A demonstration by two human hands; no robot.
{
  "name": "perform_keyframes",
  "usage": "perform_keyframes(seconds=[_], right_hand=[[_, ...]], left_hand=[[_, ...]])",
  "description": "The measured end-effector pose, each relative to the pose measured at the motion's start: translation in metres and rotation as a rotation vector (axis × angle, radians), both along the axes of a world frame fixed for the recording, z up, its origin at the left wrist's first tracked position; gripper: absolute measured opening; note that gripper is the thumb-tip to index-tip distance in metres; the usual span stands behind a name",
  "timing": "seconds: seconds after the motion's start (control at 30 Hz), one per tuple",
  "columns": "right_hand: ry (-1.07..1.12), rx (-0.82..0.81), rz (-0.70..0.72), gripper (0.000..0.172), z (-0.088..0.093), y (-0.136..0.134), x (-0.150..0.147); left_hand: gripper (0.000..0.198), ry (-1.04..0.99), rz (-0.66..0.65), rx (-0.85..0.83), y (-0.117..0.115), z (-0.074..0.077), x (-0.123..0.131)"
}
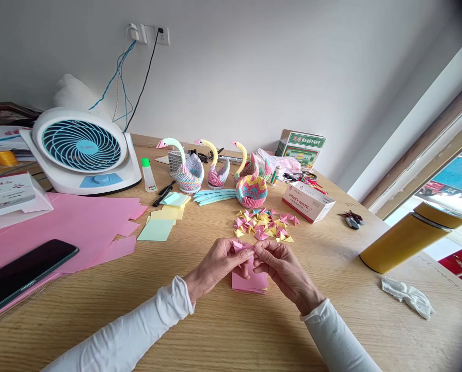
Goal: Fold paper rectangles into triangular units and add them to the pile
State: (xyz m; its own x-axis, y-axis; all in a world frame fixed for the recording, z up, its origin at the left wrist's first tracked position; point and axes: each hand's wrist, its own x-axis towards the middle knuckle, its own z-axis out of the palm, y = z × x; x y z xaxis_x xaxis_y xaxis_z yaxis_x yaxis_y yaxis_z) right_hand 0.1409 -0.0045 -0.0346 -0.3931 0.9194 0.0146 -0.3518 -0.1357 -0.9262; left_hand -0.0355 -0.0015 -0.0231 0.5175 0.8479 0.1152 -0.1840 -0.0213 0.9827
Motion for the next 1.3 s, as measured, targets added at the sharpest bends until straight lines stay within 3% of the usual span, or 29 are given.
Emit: perform_keyframes(seconds=[0.37, 0.67, 1.07, 1.3], right_hand=[[-0.059, 0.031, -0.006, 0.017, 0.0046, -0.0014, -0.0014], [-0.149, 0.079, -0.084, 0.022, -0.0005, -0.0012, -0.0038], [-0.166, 0.097, -0.078, 0.024, 0.0023, -0.0039, -0.0049], [-0.191, 0.149, -0.125, 0.026, -0.0003, -0.003, -0.0092]], left_hand=[[0.032, 0.065, 0.079, 0.064, 0.0005, -0.0029, 0.0009], [0.035, 0.046, 0.076, 0.0, -0.0027, 0.0008, 0.0031], [0.036, 0.005, 0.09, -0.08, -0.0039, 0.003, 0.004], [0.04, 0.051, 0.157, -0.07, -0.0068, 0.0027, 0.0078]])
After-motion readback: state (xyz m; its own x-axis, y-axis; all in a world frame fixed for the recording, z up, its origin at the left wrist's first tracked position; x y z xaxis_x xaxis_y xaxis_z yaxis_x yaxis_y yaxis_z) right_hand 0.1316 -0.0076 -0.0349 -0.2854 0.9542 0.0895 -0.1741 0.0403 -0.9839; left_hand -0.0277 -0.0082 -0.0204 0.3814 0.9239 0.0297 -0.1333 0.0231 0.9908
